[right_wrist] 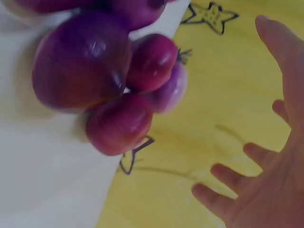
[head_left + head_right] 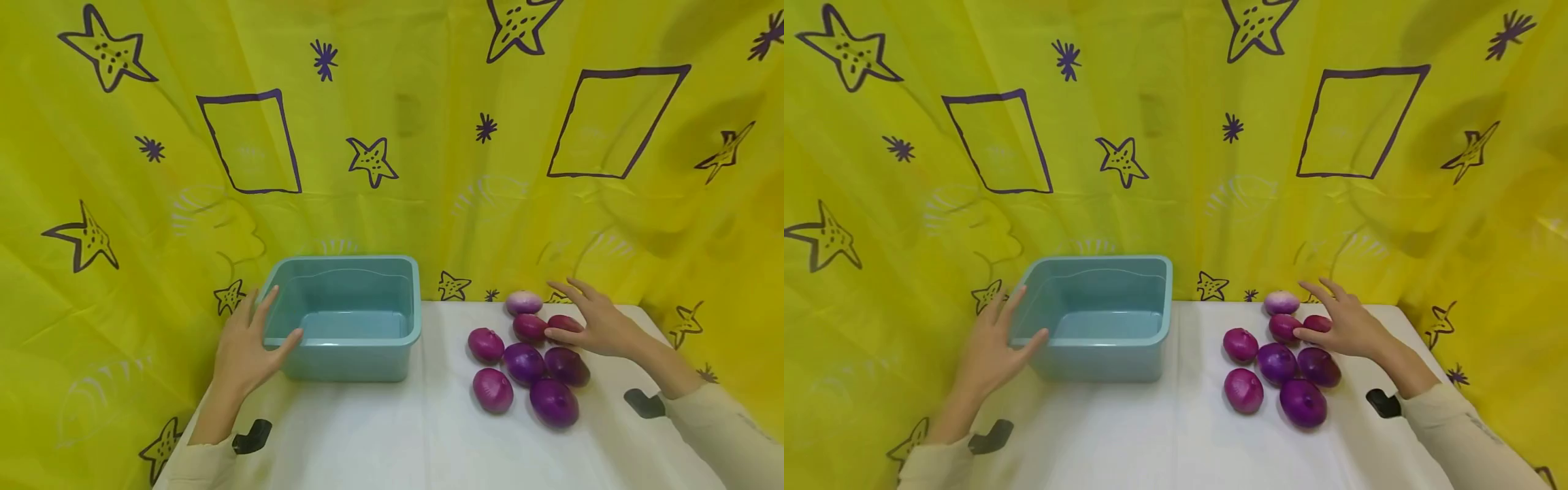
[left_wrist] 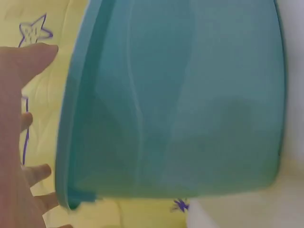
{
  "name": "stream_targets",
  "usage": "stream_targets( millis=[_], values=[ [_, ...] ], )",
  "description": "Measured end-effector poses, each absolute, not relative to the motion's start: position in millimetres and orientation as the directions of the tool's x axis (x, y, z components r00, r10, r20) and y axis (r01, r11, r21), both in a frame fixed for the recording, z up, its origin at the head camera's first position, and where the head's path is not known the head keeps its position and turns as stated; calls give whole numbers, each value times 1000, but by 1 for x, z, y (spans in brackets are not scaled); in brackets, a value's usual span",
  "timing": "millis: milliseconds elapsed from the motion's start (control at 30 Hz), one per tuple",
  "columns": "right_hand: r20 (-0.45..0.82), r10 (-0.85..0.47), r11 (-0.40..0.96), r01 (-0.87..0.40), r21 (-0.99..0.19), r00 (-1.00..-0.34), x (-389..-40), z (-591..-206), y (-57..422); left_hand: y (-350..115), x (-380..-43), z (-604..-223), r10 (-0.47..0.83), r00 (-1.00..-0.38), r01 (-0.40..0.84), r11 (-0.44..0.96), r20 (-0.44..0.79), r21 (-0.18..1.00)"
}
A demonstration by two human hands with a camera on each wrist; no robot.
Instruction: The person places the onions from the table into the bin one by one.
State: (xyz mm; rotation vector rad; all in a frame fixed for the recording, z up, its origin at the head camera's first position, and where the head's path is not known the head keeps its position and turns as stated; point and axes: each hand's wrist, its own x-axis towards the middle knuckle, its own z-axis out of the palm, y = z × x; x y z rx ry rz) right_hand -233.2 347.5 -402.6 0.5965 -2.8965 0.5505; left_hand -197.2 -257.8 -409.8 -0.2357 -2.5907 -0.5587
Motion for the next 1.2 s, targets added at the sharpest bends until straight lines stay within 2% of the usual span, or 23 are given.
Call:
stream_targets(
  millis=[133,300,467,567,700,867,1200],
  values=[
    [225,-390,804,-449,-390,-893,-242,-411,362,-266,-192,-417,-20,-885,213,872,466,441],
    [235,-386,781,-451,-432,-892,-251,-424,379,-271,-189,-427,-76,-895,212,794,440,569],
    [208,-388,755,-439,-487,-898,-261,-437,389,-273,-186,-436,-134,-924,190,653,359,733],
    [159,-362,749,-388,-537,-919,-265,-445,392,-273,-185,-441,-151,-942,166,567,299,807],
    [18,-298,763,-250,-596,-954,-265,-453,396,-273,-185,-448,-161,-948,162,494,273,854],
    [-132,-262,728,-106,-677,-956,-264,-461,400,-270,-187,-456,-176,-943,178,449,282,876],
    [-134,-262,720,-101,-687,-956,-268,-470,405,-264,-186,-465,-249,-922,188,383,297,905]
  ],
)
